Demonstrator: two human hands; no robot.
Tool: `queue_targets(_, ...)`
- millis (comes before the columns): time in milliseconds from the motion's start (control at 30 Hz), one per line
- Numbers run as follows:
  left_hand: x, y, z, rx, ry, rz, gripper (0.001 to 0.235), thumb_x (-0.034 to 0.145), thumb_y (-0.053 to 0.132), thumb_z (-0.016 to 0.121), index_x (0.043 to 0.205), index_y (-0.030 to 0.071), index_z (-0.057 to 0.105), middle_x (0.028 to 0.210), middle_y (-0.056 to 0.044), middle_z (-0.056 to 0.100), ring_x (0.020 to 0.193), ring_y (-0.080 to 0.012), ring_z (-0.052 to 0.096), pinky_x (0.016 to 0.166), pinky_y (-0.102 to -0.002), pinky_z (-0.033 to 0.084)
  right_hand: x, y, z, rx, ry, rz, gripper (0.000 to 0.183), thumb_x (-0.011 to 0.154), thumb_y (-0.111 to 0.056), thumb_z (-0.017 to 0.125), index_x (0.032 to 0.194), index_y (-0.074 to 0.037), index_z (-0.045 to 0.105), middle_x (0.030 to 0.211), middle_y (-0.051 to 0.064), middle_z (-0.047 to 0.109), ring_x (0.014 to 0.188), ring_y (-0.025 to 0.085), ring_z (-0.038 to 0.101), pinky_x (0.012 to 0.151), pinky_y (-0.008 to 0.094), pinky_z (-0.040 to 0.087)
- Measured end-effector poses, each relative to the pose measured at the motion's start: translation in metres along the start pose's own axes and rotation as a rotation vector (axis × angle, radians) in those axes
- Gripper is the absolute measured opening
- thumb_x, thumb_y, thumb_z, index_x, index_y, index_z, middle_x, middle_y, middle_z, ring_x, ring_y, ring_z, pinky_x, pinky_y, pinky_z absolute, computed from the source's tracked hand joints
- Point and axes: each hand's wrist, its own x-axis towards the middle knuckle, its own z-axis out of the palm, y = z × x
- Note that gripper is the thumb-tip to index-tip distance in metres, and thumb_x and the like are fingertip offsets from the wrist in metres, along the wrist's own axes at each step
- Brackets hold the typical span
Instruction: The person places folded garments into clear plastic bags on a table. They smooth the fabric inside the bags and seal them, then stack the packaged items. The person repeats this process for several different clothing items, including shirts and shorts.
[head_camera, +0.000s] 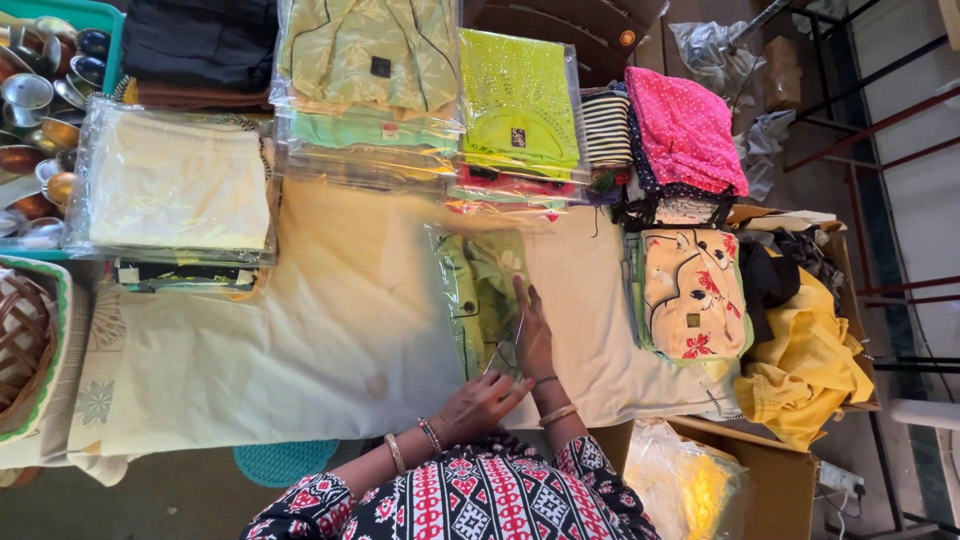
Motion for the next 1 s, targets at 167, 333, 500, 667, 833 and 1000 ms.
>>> queue_targets(167,0.004,0.002,-0.003,-0.022,0.01,0.057,0.053,0.091,0.01,0.056,0.144,0.002,0.055,0.103,-0.011,0.059,0.096,-0.0271,0.059,0.086,-0.037,0.054,0.022,-0.009,-0.009,0.306,-0.137,0.427,0.054,0.112,-0.016,0.036,0.165,-0.025,0.035,0.131,0.022,0.065,0.108,0.043,0.065,0.093,0.046,0.055)
queue_targets(333,0.003,-0.002,0.008,-0.04,-0.015,0.065,0.054,0.09,0.009,0.057,0.143,0.003,0.055,0.103,-0.012,0.059,0.095,-0.0276,0.059,0.083,-0.037,0.055,0.015,0.013,0.005,-0.309,0.093,-0.209,0.058,0.094,-0.006,0.051,0.15,-0.02,0.046,0.152,0.023,0.05,0.139,0.043,0.047,0.109,0.044,0.046)
queue_targets(500,0.0,-0.007,0.014,-0.064,-0.006,0.056,0.056,0.088,0.007,0.057,0.143,0.006,0.053,0.105,-0.013,0.06,0.097,-0.0286,0.06,0.083,-0.038,0.055,-0.006,-0.048,-0.034,0.083,0.069,-0.185,0.067,0.092,-0.012,0.064,0.152,0.0,0.039,0.149,0.028,0.046,0.138,0.049,0.04,0.109,0.054,0.036)
queue_targets(667,0.002,-0.005,0.009,-0.107,-0.059,0.04,0.057,0.088,0.007,0.057,0.145,0.007,0.053,0.104,-0.012,0.06,0.097,-0.0289,0.06,0.084,-0.038,0.055,-0.034,0.011,-0.006,0.038,0.025,0.141,0.053,0.094,-0.015,0.06,0.145,-0.006,0.047,0.13,0.02,0.061,0.114,0.041,0.058,0.096,0.05,0.047)
queue_targets(833,0.007,-0.007,0.007,-0.111,-0.069,0.048,0.056,0.089,0.007,0.057,0.144,0.006,0.054,0.103,-0.013,0.059,0.097,-0.0288,0.06,0.084,-0.038,0.055,-0.038,0.023,-0.006,-0.279,-0.062,0.129,0.041,0.096,-0.008,0.056,0.137,-0.008,0.054,0.119,0.014,0.065,0.104,0.036,0.06,0.089,0.045,0.05)
queue_targets(1000,0.01,-0.008,0.01,-0.134,-0.082,0.069,0.055,0.088,0.007,0.058,0.143,0.005,0.054,0.101,-0.012,0.059,0.096,-0.0285,0.06,0.084,-0.038,0.055,-0.048,0.037,0.006,0.116,0.123,0.155,0.027,0.102,-0.016,0.059,0.125,-0.004,0.065,0.116,0.018,0.064,0.108,0.037,0.06,0.092,0.044,0.048)
